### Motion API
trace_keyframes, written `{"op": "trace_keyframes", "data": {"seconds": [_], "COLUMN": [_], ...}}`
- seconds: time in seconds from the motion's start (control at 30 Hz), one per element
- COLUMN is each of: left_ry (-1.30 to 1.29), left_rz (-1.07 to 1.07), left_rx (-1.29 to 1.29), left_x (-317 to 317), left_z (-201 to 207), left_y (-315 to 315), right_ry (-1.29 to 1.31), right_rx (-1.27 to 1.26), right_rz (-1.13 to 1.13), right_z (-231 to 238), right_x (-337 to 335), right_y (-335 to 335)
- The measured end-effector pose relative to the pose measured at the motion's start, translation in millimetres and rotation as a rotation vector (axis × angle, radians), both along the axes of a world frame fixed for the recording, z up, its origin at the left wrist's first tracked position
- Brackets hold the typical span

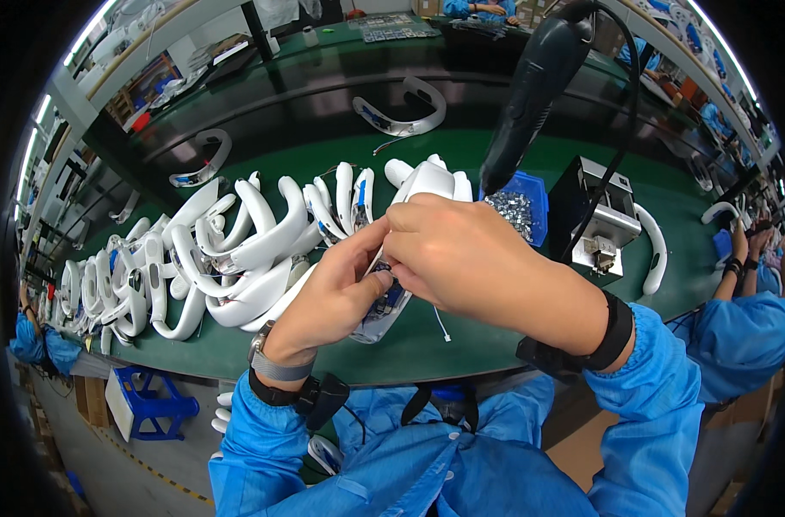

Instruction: Assembling the internal components, batteries, and outer housing of neckband electronic devices.

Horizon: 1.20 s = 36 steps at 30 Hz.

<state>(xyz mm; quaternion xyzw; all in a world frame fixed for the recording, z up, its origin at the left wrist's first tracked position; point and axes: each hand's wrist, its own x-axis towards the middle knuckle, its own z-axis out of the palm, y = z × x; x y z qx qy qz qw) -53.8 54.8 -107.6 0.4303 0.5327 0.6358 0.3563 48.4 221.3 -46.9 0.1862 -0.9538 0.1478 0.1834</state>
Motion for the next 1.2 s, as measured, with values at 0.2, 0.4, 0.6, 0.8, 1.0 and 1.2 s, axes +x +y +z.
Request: {"op": "trace_keyframes", "data": {"seconds": [0.2,0.4,0.6,0.8,1.0,1.2], "left_ry": [0.043,-0.053,-0.069,-0.028,0.061,0.205], "left_rz": [-0.027,-0.059,-0.078,-0.078,-0.029,0.033], "left_rx": [-0.07,-0.055,-0.049,-0.049,-0.057,-0.049], "left_x": [0,-6,-6,-9,-8,-6], "left_z": [6,16,19,12,1,4], "left_y": [-1,0,0,-2,2,11], "right_ry": [0.084,0.146,0.135,0.101,0.088,0.112], "right_rx": [0.087,-0.021,0.037,0.109,0.168,0.196], "right_rz": [0.07,0.027,0.074,0.083,0.106,0.08], "right_z": [2,13,1,7,9,2], "right_x": [2,-1,-7,-8,-12,-9], "right_y": [5,18,14,10,9,10]}}
